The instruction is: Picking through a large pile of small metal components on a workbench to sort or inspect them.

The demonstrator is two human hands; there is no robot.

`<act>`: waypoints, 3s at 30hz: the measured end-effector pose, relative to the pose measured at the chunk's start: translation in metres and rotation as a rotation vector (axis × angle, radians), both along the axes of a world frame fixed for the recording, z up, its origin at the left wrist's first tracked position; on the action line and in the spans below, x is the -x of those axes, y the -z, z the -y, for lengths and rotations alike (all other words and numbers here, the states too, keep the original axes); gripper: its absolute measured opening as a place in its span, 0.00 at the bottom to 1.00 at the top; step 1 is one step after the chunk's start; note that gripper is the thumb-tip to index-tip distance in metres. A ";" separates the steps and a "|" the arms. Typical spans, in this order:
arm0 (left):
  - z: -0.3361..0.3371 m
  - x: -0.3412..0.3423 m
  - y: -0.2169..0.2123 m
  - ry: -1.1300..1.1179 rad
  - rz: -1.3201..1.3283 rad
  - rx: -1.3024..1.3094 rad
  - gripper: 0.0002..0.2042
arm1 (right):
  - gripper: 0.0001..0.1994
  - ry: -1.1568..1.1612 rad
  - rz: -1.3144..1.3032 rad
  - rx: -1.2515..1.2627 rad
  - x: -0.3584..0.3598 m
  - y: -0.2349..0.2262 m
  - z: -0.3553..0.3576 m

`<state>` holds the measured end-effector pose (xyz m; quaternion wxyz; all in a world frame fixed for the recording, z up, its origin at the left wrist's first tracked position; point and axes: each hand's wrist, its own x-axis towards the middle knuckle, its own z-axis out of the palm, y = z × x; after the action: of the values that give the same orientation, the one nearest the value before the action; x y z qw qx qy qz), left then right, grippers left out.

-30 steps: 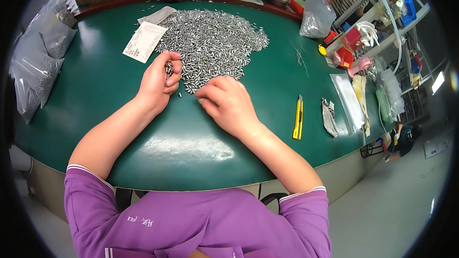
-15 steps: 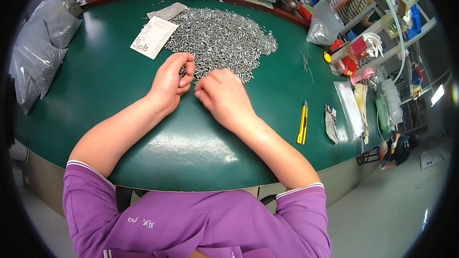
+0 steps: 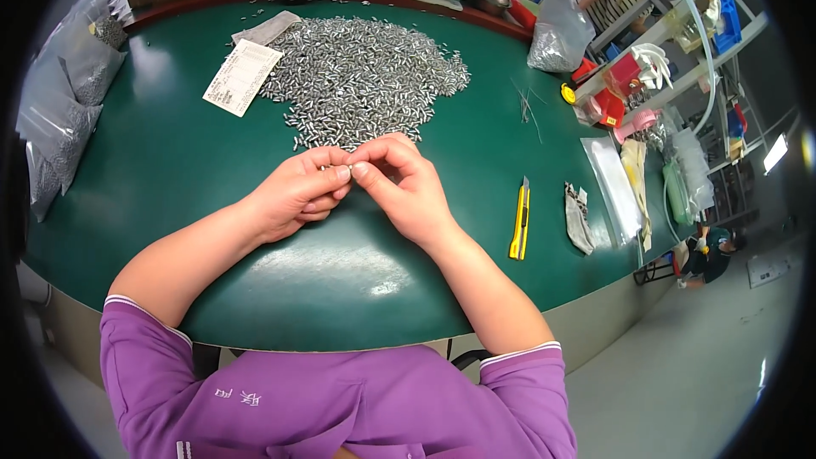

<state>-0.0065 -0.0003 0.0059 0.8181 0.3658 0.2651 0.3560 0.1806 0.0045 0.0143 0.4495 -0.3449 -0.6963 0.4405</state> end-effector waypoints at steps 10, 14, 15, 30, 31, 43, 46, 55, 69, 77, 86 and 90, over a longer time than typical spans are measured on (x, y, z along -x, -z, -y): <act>0.002 -0.003 0.003 -0.063 -0.057 -0.022 0.07 | 0.09 0.193 0.146 -0.379 0.001 0.002 0.002; 0.002 -0.005 0.002 -0.081 -0.061 -0.046 0.05 | 0.10 0.220 0.276 -0.511 -0.003 -0.005 0.005; 0.003 -0.004 0.002 -0.095 -0.065 -0.051 0.05 | 0.10 0.214 0.254 -0.504 -0.002 -0.005 0.005; 0.002 -0.002 0.002 -0.142 -0.094 -0.045 0.07 | 0.07 0.214 0.216 -0.589 -0.002 0.000 0.004; 0.002 -0.002 0.001 -0.138 -0.097 -0.052 0.07 | 0.07 0.218 0.215 -0.585 -0.003 0.000 0.004; 0.000 -0.006 0.002 -0.125 -0.096 -0.050 0.07 | 0.07 0.239 0.181 -0.601 -0.004 0.004 0.003; 0.000 -0.006 0.003 -0.134 -0.080 -0.042 0.07 | 0.07 0.252 0.181 -0.598 -0.004 0.003 0.004; 0.003 -0.006 -0.003 -0.159 -0.128 -0.013 0.07 | 0.07 0.242 0.225 -0.539 -0.003 0.001 0.005; -0.002 -0.002 0.002 -0.066 -0.010 0.005 0.06 | 0.06 0.236 0.286 -0.455 0.000 0.000 0.001; -0.002 -0.001 0.005 -0.053 0.046 -0.011 0.05 | 0.06 0.235 0.241 -0.392 0.003 -0.001 0.002; 0.001 -0.002 0.003 -0.049 0.032 -0.016 0.06 | 0.07 0.235 0.299 -0.499 -0.001 -0.002 0.002; 0.000 -0.002 0.005 -0.039 0.047 -0.017 0.07 | 0.08 0.231 0.333 -0.477 0.000 -0.004 0.006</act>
<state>-0.0049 -0.0006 0.0013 0.8138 0.3591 0.2497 0.3827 0.1804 -0.0015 0.0188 0.4445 -0.3742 -0.8002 0.1483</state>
